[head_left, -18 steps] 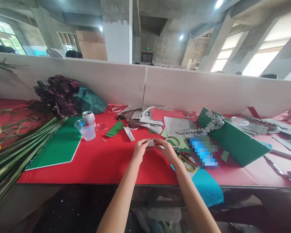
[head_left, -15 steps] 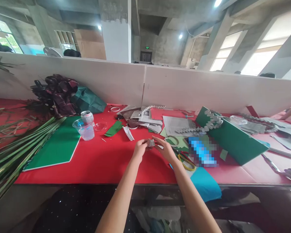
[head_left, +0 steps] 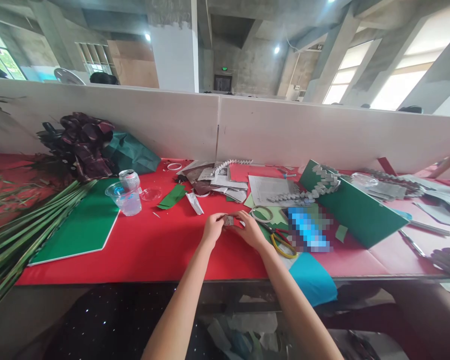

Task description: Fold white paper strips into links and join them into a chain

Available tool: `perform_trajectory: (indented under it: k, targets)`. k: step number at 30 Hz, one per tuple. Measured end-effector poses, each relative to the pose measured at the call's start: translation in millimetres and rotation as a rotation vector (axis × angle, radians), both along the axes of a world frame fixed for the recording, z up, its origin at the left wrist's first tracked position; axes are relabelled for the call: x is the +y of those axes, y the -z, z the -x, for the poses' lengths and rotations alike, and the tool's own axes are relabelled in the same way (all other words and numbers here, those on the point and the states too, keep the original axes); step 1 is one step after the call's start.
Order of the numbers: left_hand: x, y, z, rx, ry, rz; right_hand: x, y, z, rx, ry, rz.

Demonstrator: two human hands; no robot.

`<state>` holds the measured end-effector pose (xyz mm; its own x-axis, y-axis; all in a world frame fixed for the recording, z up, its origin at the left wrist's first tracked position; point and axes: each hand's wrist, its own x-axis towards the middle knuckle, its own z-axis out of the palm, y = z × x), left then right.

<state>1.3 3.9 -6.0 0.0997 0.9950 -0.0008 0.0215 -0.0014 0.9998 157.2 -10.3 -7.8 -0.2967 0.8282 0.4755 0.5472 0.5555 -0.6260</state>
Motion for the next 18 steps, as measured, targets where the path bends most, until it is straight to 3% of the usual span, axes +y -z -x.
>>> perform_trajectory:
  k: [10, 18]
  targets:
    - [1.4, 2.5, -2.6, 0.047, 0.004, -0.053, 3.0, 6.1, 1.1, -0.09, 0.119, -0.036]
    - [1.8, -0.3, -1.4, 0.11, -0.003, -0.146, 9.3, 13.5, 2.6, -0.04, 0.145, -0.075]
